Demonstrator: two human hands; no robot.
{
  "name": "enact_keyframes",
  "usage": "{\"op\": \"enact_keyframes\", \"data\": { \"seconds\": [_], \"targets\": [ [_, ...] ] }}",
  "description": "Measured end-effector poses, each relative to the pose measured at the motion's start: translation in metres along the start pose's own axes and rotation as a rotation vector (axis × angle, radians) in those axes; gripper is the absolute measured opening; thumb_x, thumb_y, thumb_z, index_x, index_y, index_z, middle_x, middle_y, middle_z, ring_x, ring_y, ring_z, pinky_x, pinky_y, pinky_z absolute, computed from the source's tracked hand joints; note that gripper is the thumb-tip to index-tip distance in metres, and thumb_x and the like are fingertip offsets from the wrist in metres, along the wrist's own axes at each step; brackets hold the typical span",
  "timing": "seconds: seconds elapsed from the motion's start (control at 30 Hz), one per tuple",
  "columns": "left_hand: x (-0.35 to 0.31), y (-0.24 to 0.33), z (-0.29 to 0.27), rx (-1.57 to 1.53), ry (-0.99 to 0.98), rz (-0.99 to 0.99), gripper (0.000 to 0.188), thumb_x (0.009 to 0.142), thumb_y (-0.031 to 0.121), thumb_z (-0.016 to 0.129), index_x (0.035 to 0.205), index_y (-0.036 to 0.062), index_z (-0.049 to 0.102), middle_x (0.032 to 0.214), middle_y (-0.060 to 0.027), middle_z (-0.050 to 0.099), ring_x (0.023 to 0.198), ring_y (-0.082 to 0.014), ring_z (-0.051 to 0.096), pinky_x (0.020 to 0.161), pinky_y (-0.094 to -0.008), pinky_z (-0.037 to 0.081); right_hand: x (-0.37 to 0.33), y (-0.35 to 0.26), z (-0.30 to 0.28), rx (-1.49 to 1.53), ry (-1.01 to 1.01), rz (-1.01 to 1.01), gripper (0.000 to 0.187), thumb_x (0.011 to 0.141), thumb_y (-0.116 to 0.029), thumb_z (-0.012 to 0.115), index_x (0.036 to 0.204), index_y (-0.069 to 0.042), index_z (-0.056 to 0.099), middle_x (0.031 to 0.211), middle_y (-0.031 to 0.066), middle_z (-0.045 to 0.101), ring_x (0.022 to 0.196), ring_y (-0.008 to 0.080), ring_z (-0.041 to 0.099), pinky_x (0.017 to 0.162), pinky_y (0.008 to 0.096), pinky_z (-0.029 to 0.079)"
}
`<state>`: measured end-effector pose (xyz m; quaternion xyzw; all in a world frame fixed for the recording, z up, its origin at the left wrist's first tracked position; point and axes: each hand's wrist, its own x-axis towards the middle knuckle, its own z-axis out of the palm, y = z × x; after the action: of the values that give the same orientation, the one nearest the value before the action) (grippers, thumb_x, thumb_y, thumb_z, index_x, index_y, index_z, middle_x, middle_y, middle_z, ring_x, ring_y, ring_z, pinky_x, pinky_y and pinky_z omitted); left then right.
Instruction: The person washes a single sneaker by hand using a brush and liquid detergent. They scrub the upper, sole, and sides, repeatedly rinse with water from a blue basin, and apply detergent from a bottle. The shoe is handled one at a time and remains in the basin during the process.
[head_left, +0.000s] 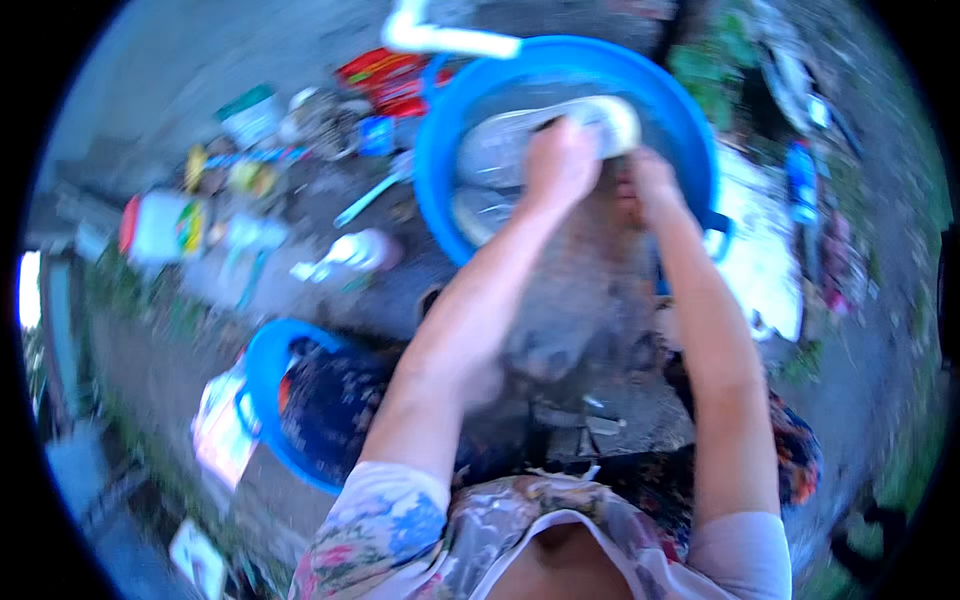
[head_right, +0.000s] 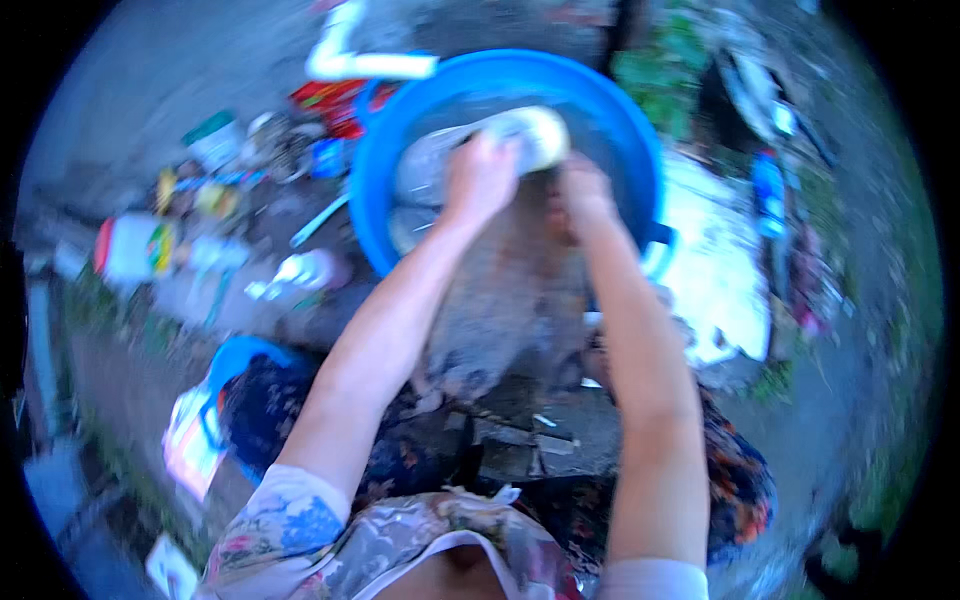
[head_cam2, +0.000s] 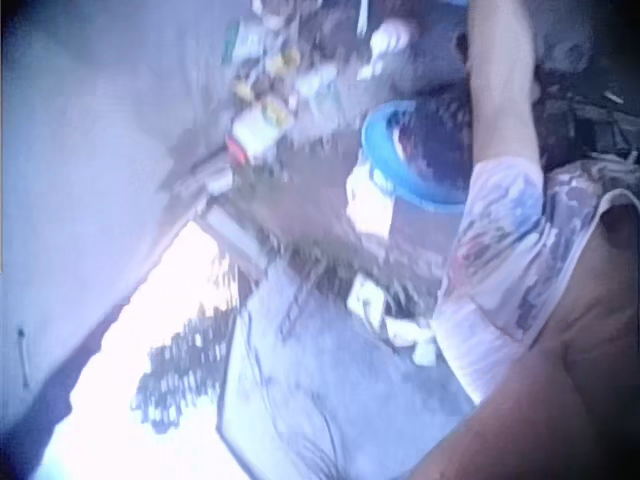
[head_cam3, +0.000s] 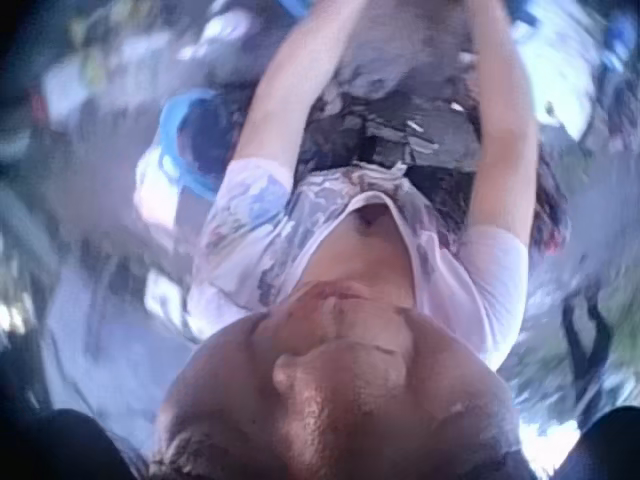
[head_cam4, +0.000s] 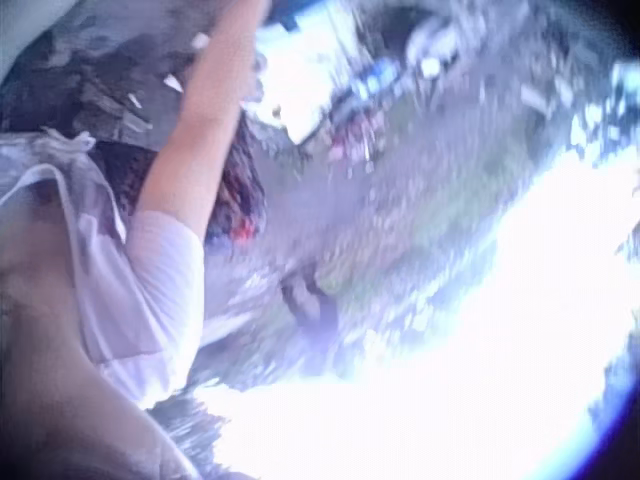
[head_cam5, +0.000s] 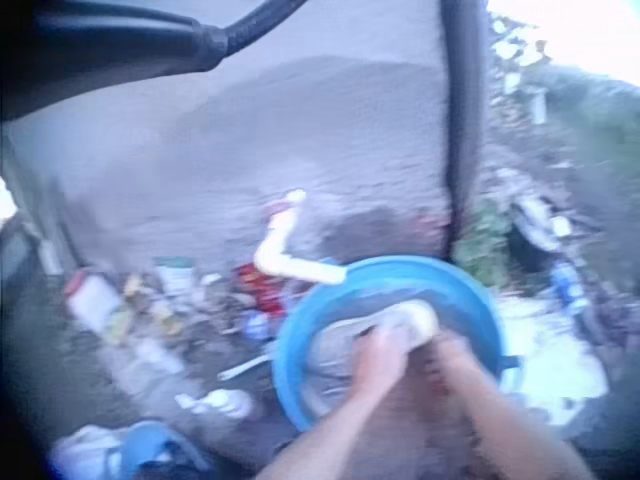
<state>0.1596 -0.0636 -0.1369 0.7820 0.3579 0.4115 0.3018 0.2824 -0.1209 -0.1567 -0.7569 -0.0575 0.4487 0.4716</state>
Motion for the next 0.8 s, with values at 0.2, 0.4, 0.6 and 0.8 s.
{"op": "enact_keyframes", "data": {
  "seconds": [0.2, 0.4, 0.6, 0.8],
  "targets": [
    [0.041, -0.005, -0.044, -0.415, -0.21, -0.589, 0.028, 0.085, 0.014, 0.057, 0.105, -0.0057, 0.061, 0.1, -0.0229, 0.064, 0.092, -0.0332, 0.063, 0.076, -0.0442, 0.05, -0.018, 0.005, 0.017, 0.08, -0.113, -0.142, 0.034, 0.096, -0.029, 0.042, 0.128, -0.017, 0.049, 0.069, -0.0004, 0.043, 0.048, 0.0085, 0.042, 0.038, 0.0235, 0.036],
    [0.053, -0.042, -0.04, -0.742, -0.167, -0.869, 0.026, 0.085, 0.012, 0.059, 0.105, -0.0041, 0.062, 0.099, -0.0189, 0.065, 0.09, -0.0276, 0.065, 0.075, -0.0389, 0.052, -0.009, 0.01, 0.02, -0.033, -0.124, -0.202, 0.045, 0.091, -0.031, 0.05, 0.131, -0.012, 0.049, 0.086, 0.0079, 0.059, 0.059, 0.0155, 0.053, 0.053, 0.0308, 0.046],
    [0.051, -0.053, -0.02, 0.434, -0.515, -0.357, 0.045, 0.085, 0.038, 0.059, 0.112, 0.0013, 0.058, 0.103, -0.0195, 0.064, 0.096, -0.0286, 0.062, 0.079, -0.039, 0.049, -0.009, 0.003, 0.021, -0.204, -0.062, -0.241, 0.046, 0.09, -0.032, 0.048, 0.13, -0.009, 0.05, 0.116, 0.0153, 0.06, 0.08, 0.0266, 0.065, 0.078, 0.0342, 0.05],
    [0.085, -0.102, -0.034, 0.157, -0.579, -0.618, 0.039, 0.093, 0.036, 0.05, 0.11, 0.0015, 0.055, 0.103, -0.0156, 0.062, 0.091, -0.026, 0.062, 0.074, -0.0429, 0.05, -0.033, 0.024, 0.03, -0.302, 0.041, -0.611, 0.044, 0.09, -0.028, 0.049, 0.13, -0.01, 0.048, 0.115, 0.0194, 0.059, 0.091, 0.0358, 0.064, 0.084, 0.0406, 0.049]
  ]
}}
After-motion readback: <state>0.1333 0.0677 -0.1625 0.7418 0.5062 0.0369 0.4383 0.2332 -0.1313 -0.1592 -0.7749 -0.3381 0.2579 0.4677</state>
